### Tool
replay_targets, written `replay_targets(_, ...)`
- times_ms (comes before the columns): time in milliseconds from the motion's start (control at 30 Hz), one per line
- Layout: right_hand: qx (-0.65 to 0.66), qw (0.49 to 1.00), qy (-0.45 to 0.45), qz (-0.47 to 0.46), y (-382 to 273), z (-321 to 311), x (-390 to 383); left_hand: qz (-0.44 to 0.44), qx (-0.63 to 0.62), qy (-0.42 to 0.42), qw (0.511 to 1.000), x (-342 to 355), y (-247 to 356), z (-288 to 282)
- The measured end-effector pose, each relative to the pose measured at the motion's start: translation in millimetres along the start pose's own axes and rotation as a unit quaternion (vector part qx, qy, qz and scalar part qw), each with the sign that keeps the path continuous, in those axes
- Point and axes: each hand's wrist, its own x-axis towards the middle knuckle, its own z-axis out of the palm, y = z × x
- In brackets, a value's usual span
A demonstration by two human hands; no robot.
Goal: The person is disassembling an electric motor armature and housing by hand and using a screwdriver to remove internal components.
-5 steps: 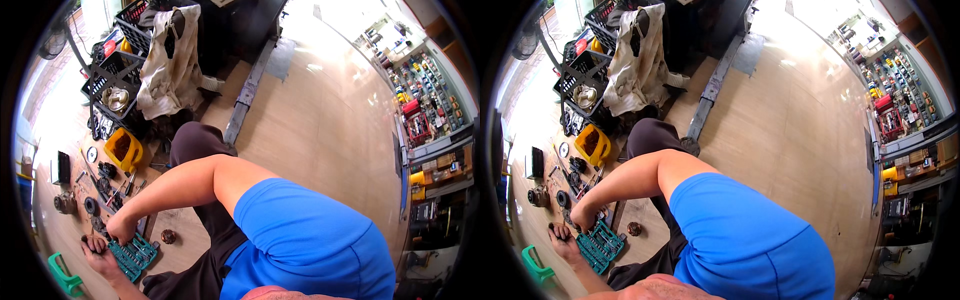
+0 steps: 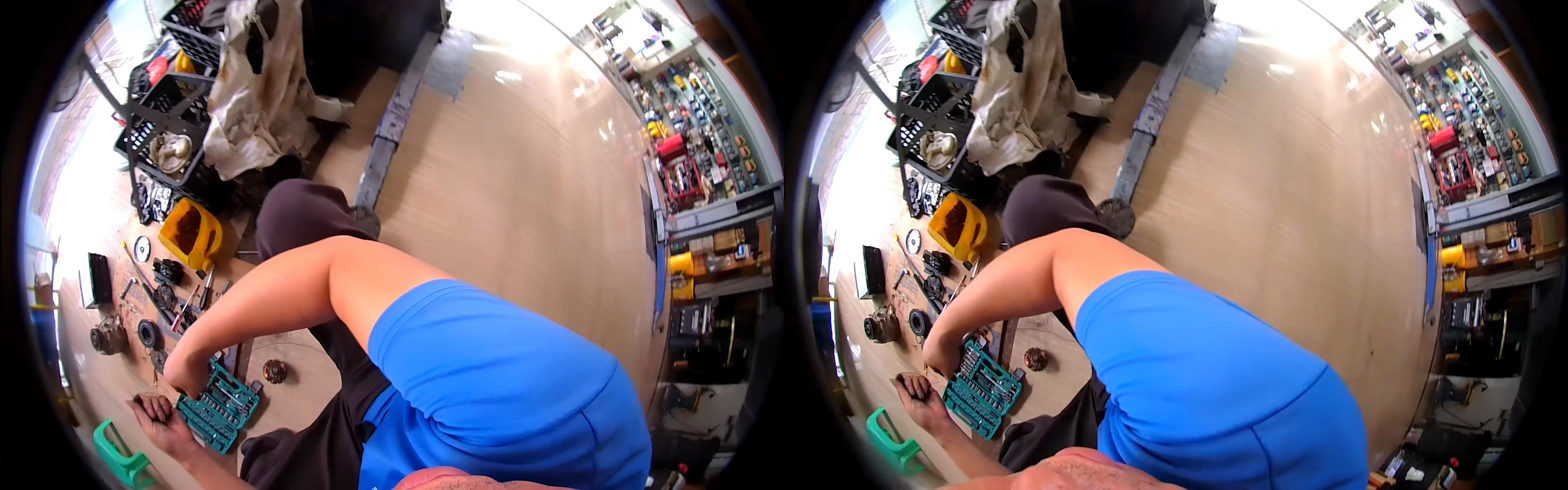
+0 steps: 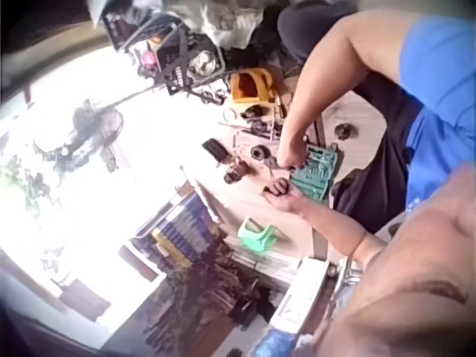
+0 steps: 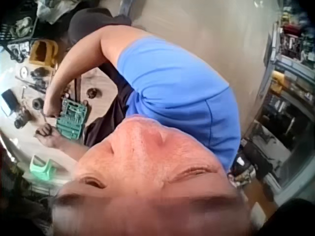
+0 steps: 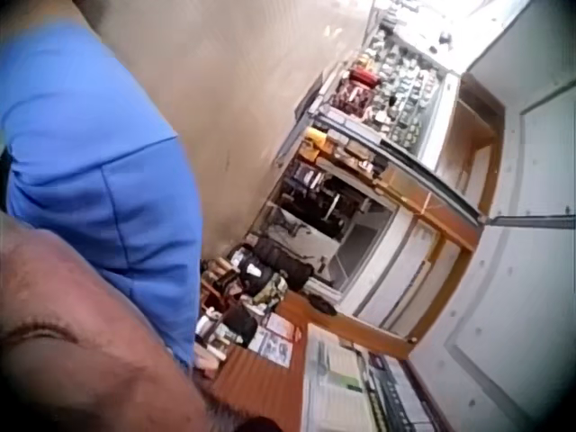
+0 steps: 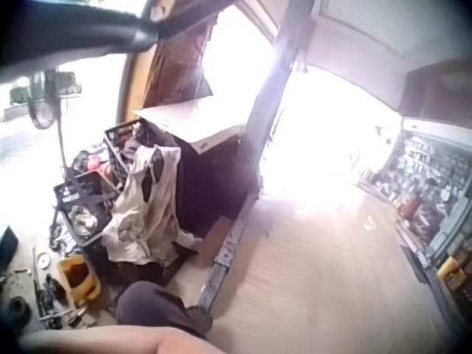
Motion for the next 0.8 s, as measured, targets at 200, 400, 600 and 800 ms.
replay_targets(200,-0.066,0.994,-0.071,-0.044,0.1,8.2,34.1,-0.026,-0.052,-0.028,0.998,17.0,15.7,-53.8)
replay_targets(400,-0.081,0.988,-0.072,-0.111,7.4,7.0,51.8,0.045,0.041,0.105,0.993,46.7,55.7,-94.3)
replay_targets(600,-0.067,0.992,-0.058,-0.084,11.9,4.9,14.8,-0.001,-0.018,0.007,1.000,45.0,75.9,-110.9)
replay_targets(800,0.309,0.938,-0.078,0.138,4.0,-1.5,-65.3,0.036,-0.045,0.053,0.997,59.6,107.8,-125.1)
